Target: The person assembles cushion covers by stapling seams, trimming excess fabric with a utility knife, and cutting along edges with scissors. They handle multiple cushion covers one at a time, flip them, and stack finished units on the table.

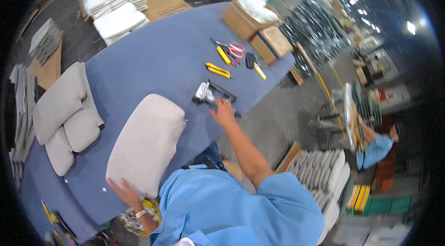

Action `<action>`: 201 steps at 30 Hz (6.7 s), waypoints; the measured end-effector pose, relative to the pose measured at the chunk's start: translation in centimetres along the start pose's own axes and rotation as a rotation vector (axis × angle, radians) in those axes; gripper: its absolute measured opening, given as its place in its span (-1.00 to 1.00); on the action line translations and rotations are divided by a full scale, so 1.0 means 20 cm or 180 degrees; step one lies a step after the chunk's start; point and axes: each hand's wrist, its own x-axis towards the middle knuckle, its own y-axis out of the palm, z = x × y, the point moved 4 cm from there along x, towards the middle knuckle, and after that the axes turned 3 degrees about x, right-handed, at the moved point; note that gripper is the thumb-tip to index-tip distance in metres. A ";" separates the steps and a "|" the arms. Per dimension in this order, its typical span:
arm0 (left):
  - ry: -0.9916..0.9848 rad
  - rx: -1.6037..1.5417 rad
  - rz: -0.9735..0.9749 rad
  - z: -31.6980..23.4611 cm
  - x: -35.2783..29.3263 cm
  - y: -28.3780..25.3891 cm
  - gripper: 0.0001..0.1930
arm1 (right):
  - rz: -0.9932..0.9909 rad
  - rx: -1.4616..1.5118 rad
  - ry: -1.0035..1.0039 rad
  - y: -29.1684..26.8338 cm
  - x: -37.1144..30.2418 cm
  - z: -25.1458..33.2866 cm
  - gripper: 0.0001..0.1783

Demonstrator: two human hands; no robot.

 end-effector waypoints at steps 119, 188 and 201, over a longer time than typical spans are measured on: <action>0.0733 -0.0528 0.0613 -0.44 0.32 -0.35 -0.81 | 0.1343 -0.0116 -0.4994 -0.20 -0.59 1.64 -0.33; 0.2231 0.2181 0.1041 -1.25 0.09 0.17 -0.23 | 0.1285 0.6464 -0.2122 0.53 0.60 1.01 -0.21; 0.2561 0.1039 0.1502 -1.57 0.46 0.94 -0.78 | 0.1693 0.6438 -0.1745 0.49 0.57 0.98 -0.20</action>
